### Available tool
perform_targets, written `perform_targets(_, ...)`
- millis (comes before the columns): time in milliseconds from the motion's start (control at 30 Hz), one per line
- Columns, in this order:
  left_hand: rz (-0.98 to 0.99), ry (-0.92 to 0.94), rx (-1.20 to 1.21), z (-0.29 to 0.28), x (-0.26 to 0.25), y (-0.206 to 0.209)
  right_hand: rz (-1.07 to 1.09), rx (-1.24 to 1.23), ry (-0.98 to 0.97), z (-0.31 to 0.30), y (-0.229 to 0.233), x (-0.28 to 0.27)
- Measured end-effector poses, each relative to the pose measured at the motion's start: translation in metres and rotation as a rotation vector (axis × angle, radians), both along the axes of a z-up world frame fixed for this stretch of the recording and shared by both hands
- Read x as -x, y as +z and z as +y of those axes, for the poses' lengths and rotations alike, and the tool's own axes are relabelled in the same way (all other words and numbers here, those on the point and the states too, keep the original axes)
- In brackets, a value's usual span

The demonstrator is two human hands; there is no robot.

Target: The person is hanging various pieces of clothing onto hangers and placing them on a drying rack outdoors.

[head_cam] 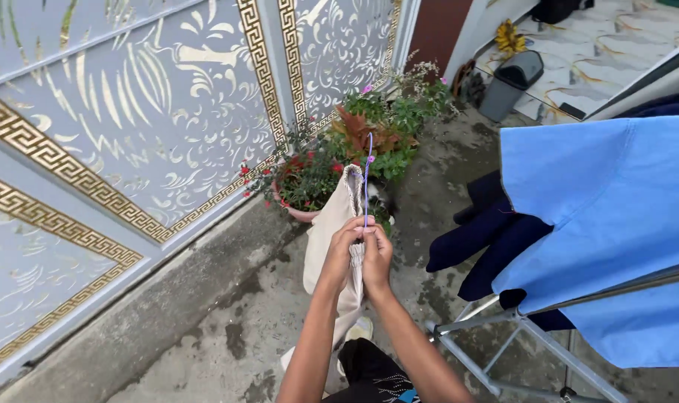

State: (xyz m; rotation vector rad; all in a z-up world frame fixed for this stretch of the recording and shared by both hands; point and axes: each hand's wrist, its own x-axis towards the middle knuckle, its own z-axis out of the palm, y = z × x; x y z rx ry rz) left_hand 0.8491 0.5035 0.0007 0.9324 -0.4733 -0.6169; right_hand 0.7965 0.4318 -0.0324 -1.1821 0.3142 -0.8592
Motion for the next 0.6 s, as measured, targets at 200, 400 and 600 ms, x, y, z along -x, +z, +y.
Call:
perform_targets(200, -0.051, -0.22, 0.012, -0.121, -0.051, -0.004, -0.039, 0.014, -0.203, -0.109, -0.007, -0.036)
perform_targets(400, 0.006, -0.429, 0.054, -0.255, -0.097, 0.0, -0.041, -0.002, -0.398, -0.23, -0.004, -0.076)
perform_targets(600, -0.011, -0.548, 0.138, -0.353, -0.117, 0.003, -0.046, 0.129, -0.51, -0.323, -0.006, -0.088)
